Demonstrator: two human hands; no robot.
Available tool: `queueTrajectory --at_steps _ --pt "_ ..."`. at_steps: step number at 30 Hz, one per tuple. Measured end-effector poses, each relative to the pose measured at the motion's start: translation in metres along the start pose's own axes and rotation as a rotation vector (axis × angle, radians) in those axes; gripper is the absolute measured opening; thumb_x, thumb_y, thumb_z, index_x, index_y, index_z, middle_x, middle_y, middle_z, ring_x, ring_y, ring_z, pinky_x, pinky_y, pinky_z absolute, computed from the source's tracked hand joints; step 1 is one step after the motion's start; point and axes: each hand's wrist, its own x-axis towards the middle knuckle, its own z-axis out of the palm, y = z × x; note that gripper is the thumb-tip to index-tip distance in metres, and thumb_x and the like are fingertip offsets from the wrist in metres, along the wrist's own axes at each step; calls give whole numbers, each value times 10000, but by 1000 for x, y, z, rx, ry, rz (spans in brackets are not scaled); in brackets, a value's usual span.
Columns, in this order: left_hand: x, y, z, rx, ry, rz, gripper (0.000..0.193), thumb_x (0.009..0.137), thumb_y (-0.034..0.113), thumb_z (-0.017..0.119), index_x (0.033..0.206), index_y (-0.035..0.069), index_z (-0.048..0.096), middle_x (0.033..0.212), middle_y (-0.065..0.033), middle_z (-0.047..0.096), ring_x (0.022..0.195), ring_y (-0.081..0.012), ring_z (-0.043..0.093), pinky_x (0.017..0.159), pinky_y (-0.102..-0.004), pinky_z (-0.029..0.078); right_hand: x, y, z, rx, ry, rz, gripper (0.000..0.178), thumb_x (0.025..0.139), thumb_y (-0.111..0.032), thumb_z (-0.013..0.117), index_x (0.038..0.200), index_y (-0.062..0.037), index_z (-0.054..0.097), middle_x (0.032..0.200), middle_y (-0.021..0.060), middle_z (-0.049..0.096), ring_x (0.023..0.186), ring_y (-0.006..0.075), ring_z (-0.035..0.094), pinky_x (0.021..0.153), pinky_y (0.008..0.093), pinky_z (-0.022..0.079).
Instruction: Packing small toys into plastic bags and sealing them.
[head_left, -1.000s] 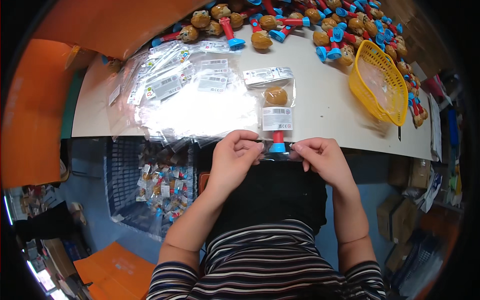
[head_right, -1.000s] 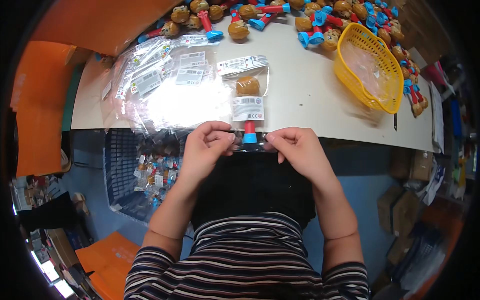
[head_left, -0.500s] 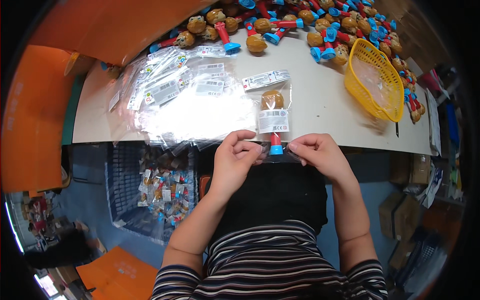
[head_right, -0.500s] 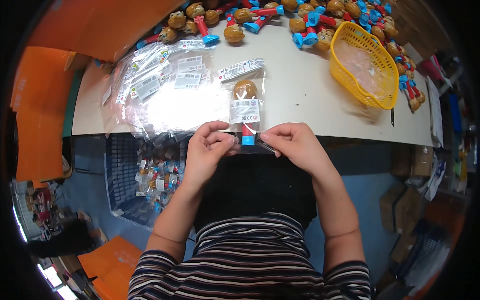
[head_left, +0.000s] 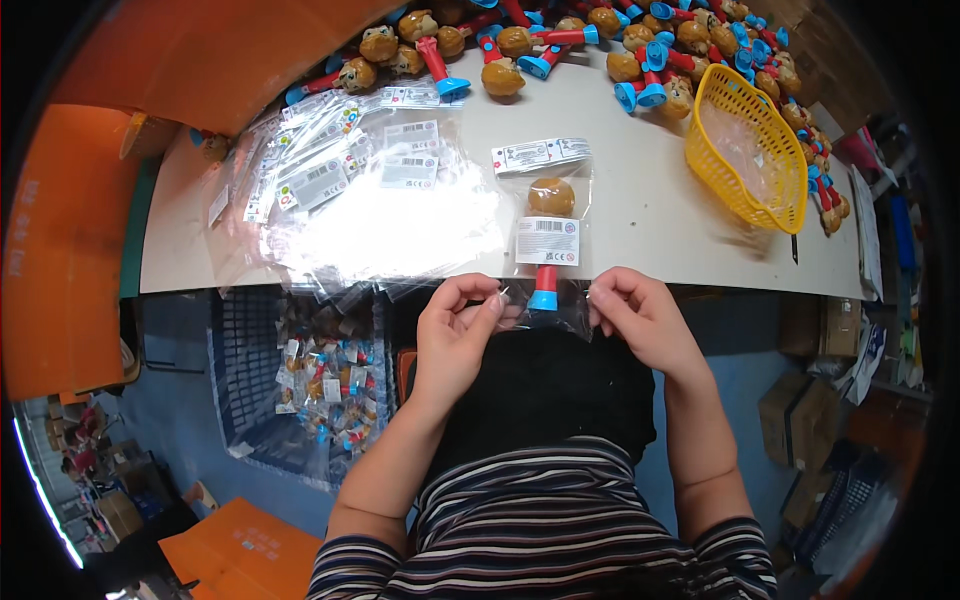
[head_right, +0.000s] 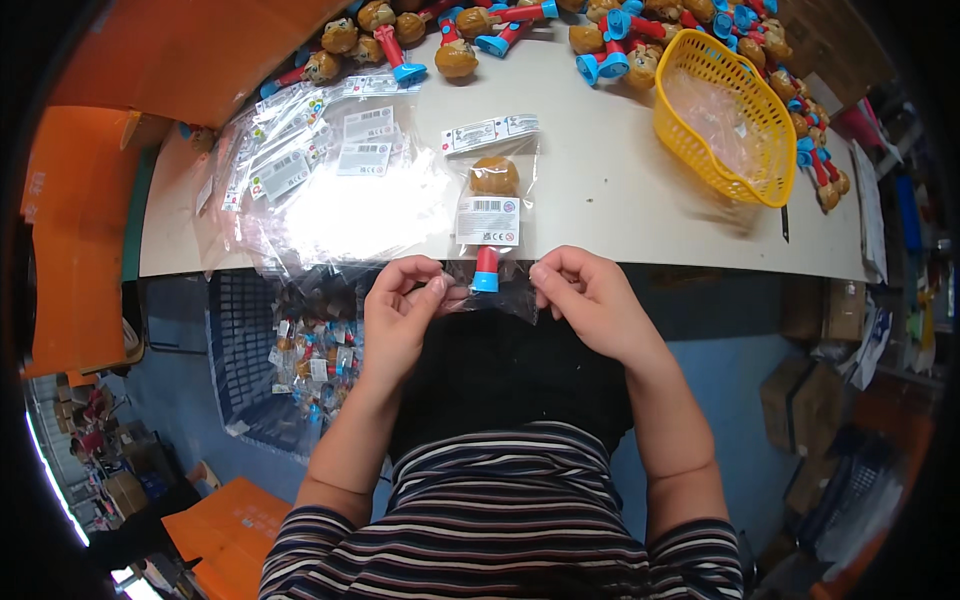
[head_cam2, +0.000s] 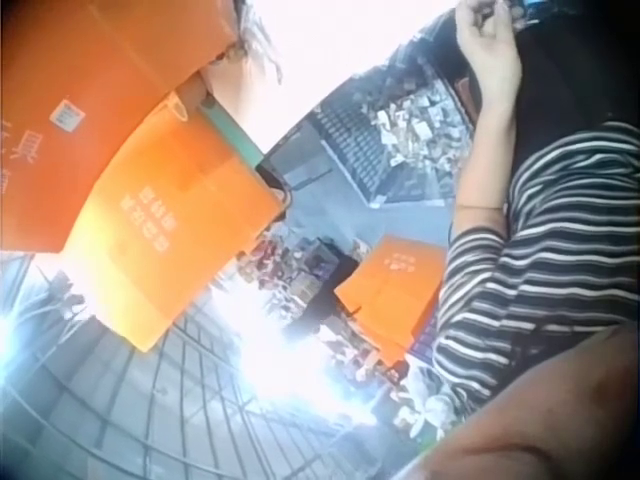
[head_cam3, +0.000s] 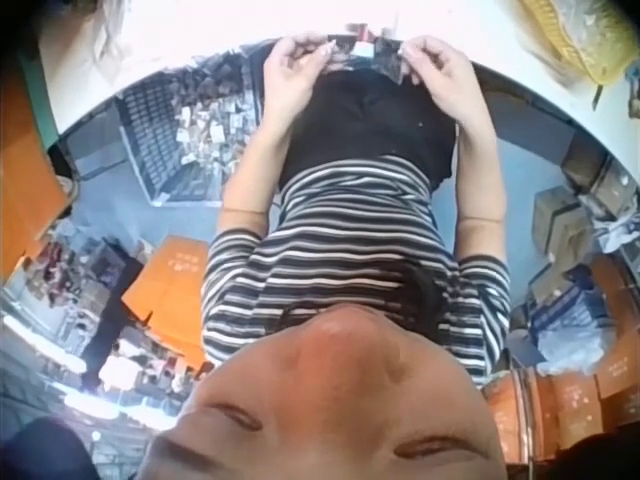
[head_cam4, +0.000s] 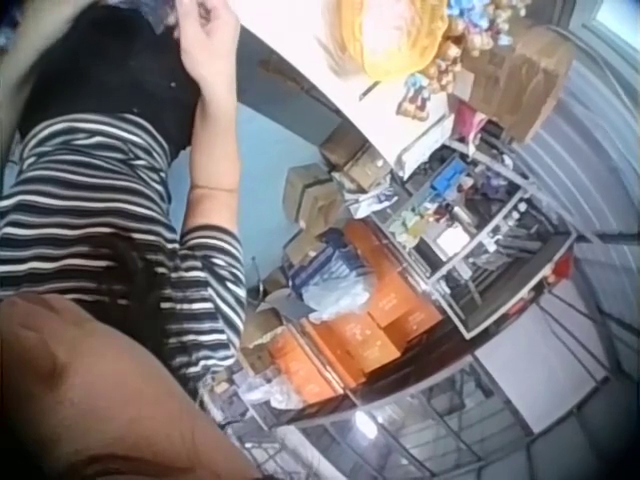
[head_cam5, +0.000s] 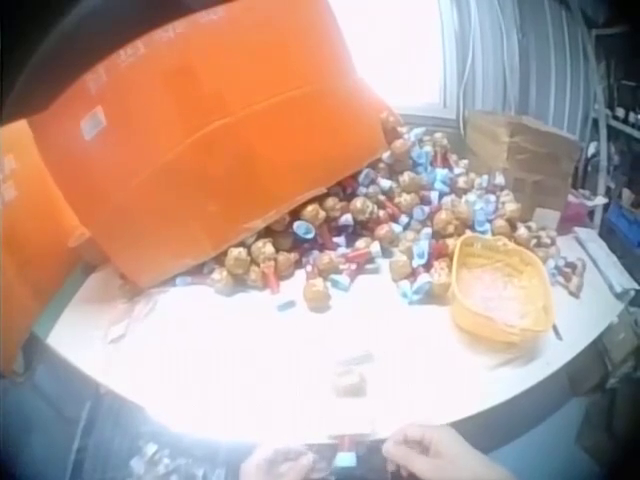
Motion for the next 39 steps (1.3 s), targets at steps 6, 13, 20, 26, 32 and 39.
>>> queueTrajectory --at_steps 6,13,20,26,32,39 --pt "-8 -4 -19 -22 -226 111 376 925 29 645 1272 -35 514 1195 -136 596 1117 -250 632 949 -365 537 -28 7 5 -35 39 -78 523 806 52 711 1264 -29 471 1227 115 582 945 140 628 749 230 527" --pt "-3 -7 -15 94 -184 115 277 908 -5 660 1174 -49 596 1164 -127 633 1042 -174 637 915 -304 534 -23 32 29 289 166 -129 429 851 54 695 1219 6 481 1146 170 644 901 150 668 740 251 550" --pt "0 -4 -5 52 -59 19 90 898 -16 677 975 -55 651 895 -91 685 794 -121 650 757 -243 539 -19 30 27 306 188 -119 174 911 31 647 1052 19 546 883 105 675 795 120 664 708 238 545" --pt "2 -5 -12 30 -134 -47 157 885 -21 689 1026 -47 626 892 -101 677 788 -140 659 735 -256 551 -17 31 17 281 153 -201 101 931 29 610 947 -22 523 876 90 657 747 114 637 676 235 539" --pt "4 -4 -21 0 -81 -173 312 921 15 650 1207 -42 540 1002 -135 680 868 -173 678 775 -286 572 -20 28 19 263 180 -53 210 942 8 598 1140 13 527 1007 139 685 863 155 669 788 271 557" --pt "2 0 -2 -30 -120 -275 330 983 131 590 1261 -36 524 1106 -154 676 991 -194 674 849 -330 569 -19 30 38 257 61 -4 462 944 -26 621 1369 61 458 1173 172 665 1045 220 676 873 297 555"
